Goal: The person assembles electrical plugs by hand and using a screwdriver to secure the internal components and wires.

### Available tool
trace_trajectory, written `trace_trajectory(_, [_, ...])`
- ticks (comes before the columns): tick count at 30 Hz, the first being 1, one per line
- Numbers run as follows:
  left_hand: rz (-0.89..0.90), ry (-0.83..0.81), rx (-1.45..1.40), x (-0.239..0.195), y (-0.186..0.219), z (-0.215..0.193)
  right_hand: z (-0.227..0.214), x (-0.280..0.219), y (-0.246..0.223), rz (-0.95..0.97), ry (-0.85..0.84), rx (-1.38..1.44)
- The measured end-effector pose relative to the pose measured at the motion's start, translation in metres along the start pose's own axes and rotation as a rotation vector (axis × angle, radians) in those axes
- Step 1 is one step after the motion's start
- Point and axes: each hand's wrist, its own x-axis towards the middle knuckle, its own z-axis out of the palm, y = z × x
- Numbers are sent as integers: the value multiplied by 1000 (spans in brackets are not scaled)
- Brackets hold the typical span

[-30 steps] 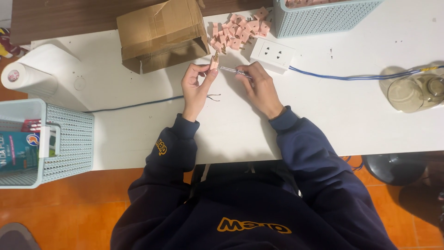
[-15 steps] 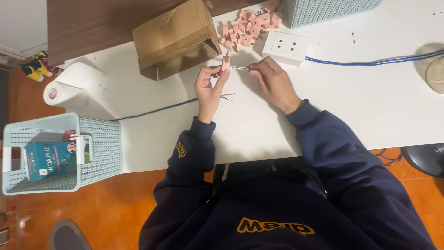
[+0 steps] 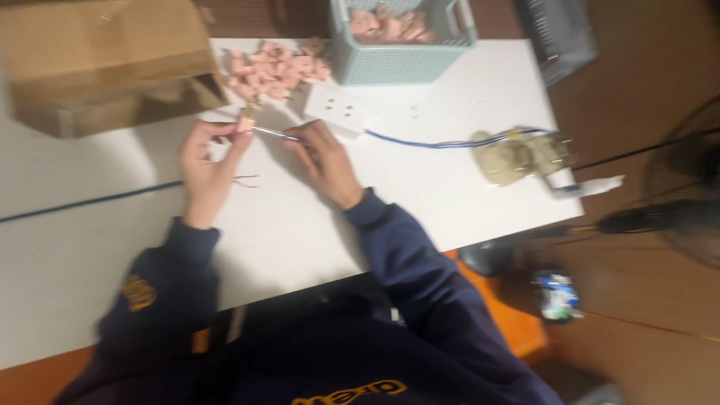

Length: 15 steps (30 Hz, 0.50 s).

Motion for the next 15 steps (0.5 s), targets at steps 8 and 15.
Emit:
trace_trajectory(8, [-63,-32,38,-5,26,1,3,-7,4,124,-115,-5])
trace_trajectory(15, [-88,-52,52,-6,26,0,8,-10,14,199,-93,12])
